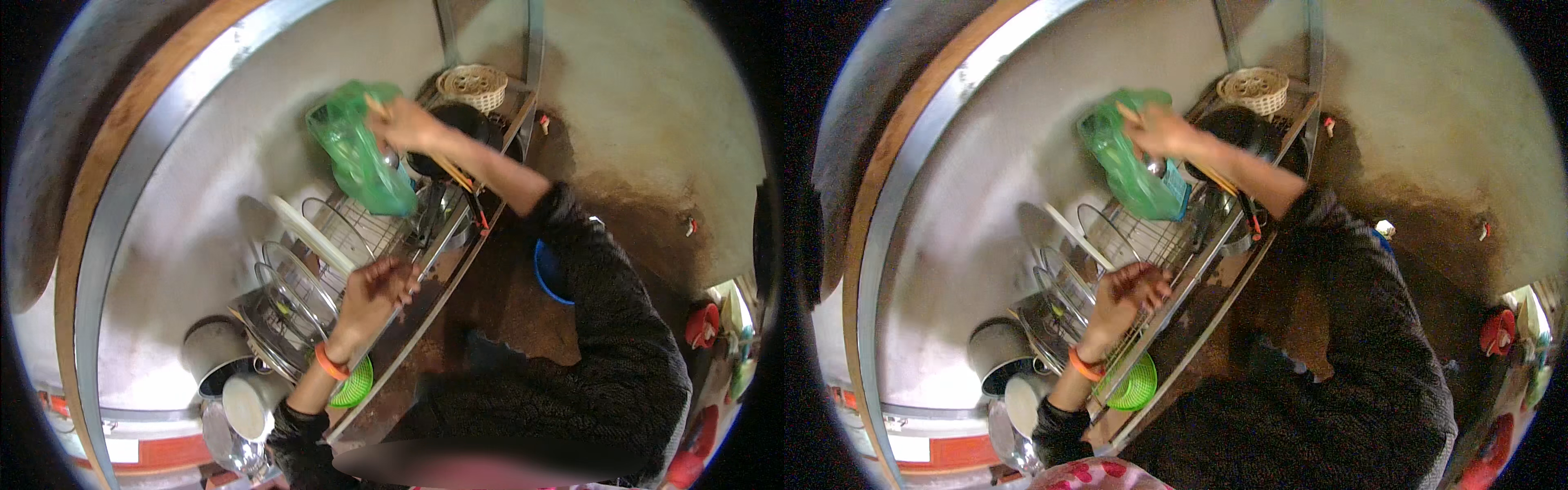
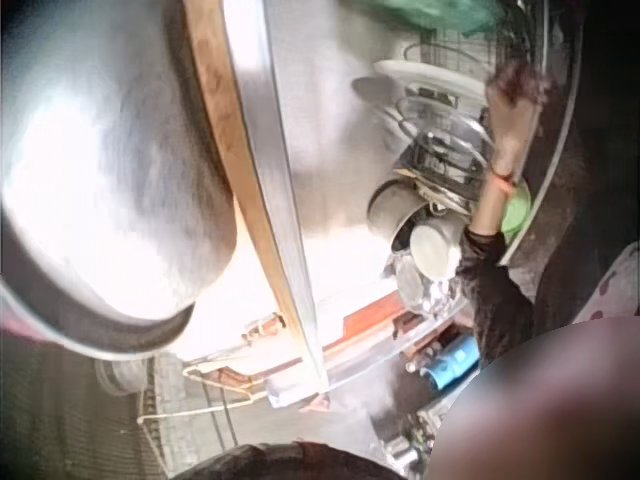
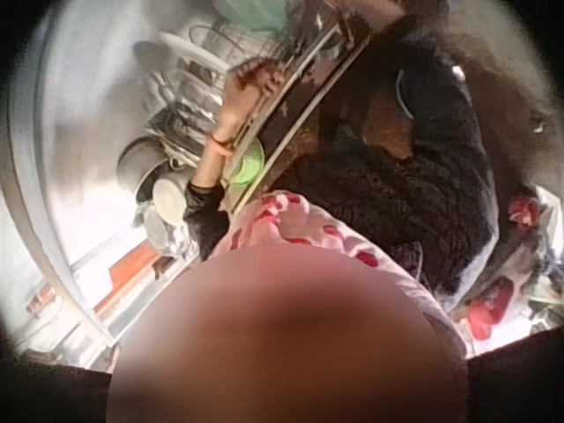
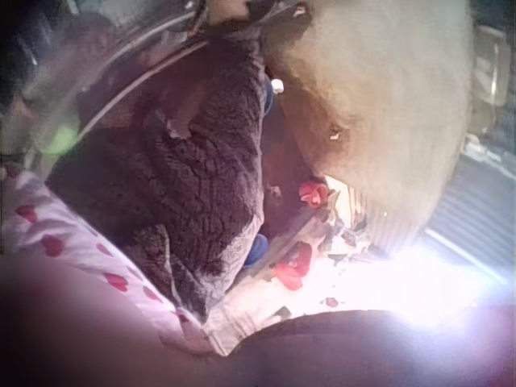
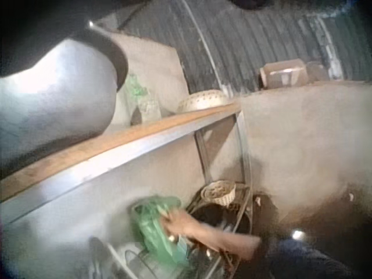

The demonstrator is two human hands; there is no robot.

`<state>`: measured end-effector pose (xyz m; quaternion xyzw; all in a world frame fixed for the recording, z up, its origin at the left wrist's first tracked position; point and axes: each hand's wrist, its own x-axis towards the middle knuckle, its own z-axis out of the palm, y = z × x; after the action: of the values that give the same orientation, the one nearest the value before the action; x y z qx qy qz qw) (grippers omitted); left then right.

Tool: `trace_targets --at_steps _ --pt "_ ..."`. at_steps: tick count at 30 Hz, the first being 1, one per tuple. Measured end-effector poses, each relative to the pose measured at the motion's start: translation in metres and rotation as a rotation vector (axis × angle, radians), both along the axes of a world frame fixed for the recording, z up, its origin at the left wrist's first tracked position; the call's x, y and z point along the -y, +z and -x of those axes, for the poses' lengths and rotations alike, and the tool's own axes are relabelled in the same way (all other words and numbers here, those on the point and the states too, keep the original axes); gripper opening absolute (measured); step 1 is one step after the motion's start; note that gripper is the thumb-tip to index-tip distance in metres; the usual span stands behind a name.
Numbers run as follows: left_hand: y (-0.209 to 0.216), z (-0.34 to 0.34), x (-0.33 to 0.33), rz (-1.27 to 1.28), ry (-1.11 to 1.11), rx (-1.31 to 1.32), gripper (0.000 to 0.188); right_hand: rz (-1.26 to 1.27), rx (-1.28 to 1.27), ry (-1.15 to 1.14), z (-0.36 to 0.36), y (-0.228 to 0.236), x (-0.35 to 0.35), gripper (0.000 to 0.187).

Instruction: The person stir-fries chopped green vegetables in a pan using chopsticks, then adds cubed white blocks and liquid seasoning to a pot containing sliced eggplant. They stir the mixture with a wooden spatula and cover the pot.

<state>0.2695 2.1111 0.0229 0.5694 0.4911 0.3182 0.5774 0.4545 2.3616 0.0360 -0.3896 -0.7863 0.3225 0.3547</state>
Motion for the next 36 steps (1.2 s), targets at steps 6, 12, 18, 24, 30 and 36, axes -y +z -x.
trace_targets --at_steps 6,12,18,24,30,36 --pt "-0.004 -0.031 -0.118 -0.418 -0.1 -0.214 0.026 0.424 -0.694 -0.099 0.036 0.105 -0.113 0.026" --pt "-0.002 -0.003 -0.238 -0.874 0.178 -0.895 0.05 0.133 -0.415 -0.007 0.013 0.11 -0.147 0.032" --pt "0.032 0.058 -0.305 -1.057 0.471 -1.131 0.084 0.045 -0.208 0.046 -0.019 0.098 -0.139 0.076" --pt "0.056 0.064 -0.331 -1.003 0.523 -1.219 0.084 -0.355 0.539 -0.291 -0.032 0.049 -0.152 0.068" --pt "0.062 0.019 -0.32 -1.069 0.306 -1.11 0.084 -0.197 0.596 -0.34 -0.038 -0.017 -0.153 0.045" --pt "0.048 0.005 -0.305 -1.147 0.173 -1.052 0.086 0.05 0.44 -0.399 -0.021 -0.048 -0.169 0.05"
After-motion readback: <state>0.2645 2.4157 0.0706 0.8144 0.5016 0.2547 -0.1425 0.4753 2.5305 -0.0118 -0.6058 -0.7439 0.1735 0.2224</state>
